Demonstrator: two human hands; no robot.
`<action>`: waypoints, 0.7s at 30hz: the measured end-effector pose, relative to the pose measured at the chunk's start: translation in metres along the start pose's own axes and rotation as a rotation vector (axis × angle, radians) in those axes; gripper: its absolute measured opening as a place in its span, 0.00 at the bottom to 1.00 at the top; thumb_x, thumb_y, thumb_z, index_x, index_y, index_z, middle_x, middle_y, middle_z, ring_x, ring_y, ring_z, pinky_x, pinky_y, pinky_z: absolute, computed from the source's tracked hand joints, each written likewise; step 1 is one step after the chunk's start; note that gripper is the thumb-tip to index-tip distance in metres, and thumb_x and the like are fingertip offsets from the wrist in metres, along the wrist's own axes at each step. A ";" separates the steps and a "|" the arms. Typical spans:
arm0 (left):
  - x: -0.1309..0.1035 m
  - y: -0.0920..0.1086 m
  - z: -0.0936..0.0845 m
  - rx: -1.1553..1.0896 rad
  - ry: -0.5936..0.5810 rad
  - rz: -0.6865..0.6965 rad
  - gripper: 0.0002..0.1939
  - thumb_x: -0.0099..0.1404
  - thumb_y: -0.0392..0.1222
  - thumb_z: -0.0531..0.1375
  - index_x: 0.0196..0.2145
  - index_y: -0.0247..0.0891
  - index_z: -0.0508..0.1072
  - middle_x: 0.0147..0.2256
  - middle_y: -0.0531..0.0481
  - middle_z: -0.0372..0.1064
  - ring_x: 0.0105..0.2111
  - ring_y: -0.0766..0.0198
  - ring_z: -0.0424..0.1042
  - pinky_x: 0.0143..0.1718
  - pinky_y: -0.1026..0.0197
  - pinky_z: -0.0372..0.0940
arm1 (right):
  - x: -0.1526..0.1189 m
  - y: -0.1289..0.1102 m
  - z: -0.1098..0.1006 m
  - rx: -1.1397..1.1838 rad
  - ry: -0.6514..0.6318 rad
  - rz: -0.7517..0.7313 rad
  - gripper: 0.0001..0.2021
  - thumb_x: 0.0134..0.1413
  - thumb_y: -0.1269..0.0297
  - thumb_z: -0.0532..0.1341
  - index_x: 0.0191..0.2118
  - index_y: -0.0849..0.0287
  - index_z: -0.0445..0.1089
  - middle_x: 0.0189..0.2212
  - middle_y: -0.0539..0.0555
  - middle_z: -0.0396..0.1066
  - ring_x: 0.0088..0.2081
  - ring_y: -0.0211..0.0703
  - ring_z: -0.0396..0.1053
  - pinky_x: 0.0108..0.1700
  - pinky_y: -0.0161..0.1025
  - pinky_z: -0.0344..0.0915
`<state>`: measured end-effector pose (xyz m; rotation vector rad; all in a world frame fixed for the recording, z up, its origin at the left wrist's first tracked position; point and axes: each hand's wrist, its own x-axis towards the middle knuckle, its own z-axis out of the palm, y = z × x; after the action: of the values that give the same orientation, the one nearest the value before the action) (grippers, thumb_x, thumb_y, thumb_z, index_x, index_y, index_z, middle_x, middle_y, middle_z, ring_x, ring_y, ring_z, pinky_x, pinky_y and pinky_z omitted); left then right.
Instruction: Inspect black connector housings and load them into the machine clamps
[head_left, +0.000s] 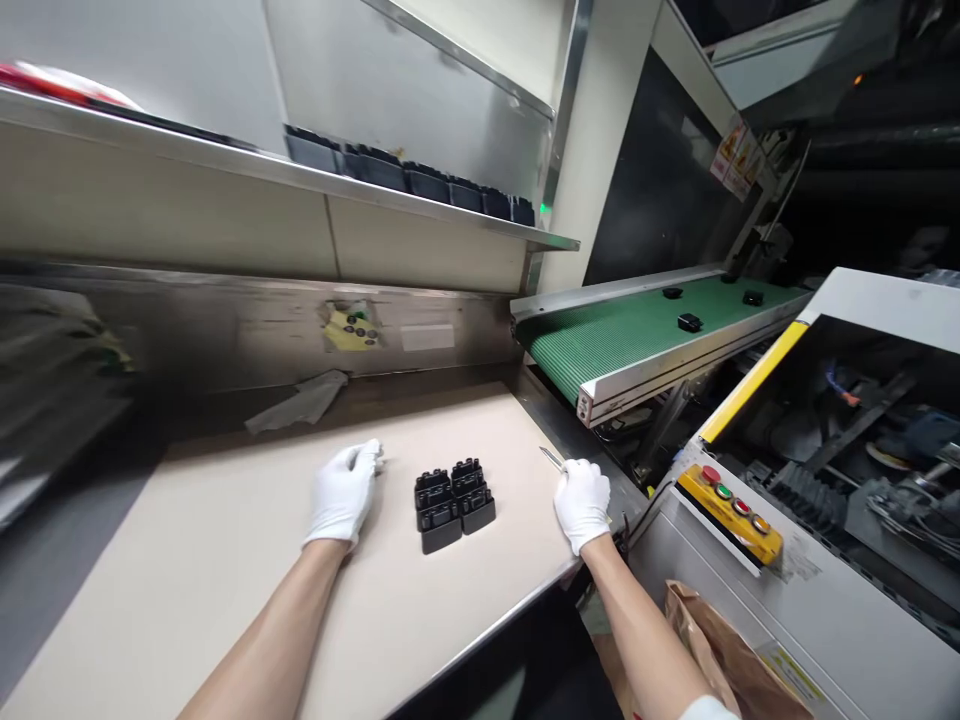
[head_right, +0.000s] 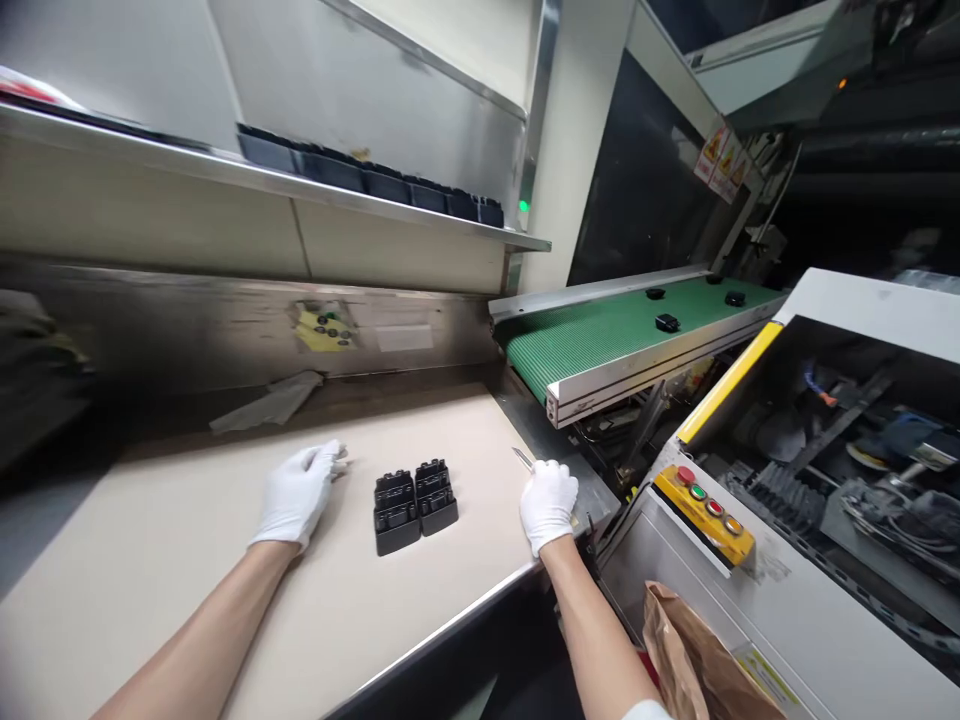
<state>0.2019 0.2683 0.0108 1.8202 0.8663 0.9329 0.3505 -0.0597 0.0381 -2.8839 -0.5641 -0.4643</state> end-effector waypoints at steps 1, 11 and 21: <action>0.000 0.000 0.000 -0.024 -0.003 -0.011 0.28 0.63 0.64 0.53 0.38 0.36 0.77 0.36 0.39 0.81 0.39 0.48 0.81 0.43 0.51 0.75 | 0.001 0.001 0.000 0.003 0.006 0.011 0.10 0.66 0.69 0.56 0.43 0.57 0.76 0.42 0.59 0.75 0.44 0.51 0.70 0.41 0.42 0.57; -0.002 0.000 0.001 -0.150 -0.019 -0.050 0.30 0.59 0.69 0.58 0.37 0.37 0.77 0.37 0.39 0.80 0.39 0.49 0.78 0.42 0.53 0.72 | 0.001 0.011 0.001 0.049 0.084 0.091 0.13 0.61 0.71 0.56 0.42 0.55 0.78 0.40 0.60 0.77 0.43 0.57 0.73 0.36 0.47 0.60; -0.007 0.012 -0.002 -0.149 -0.003 -0.055 0.31 0.58 0.71 0.58 0.34 0.37 0.77 0.33 0.41 0.80 0.37 0.47 0.79 0.41 0.51 0.72 | 0.000 0.006 -0.001 0.183 0.182 -0.052 0.10 0.56 0.72 0.58 0.38 0.60 0.77 0.46 0.62 0.75 0.47 0.58 0.71 0.46 0.49 0.65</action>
<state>0.1990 0.2583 0.0210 1.6622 0.8193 0.9342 0.3527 -0.0653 0.0389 -2.6261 -0.6180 -0.6391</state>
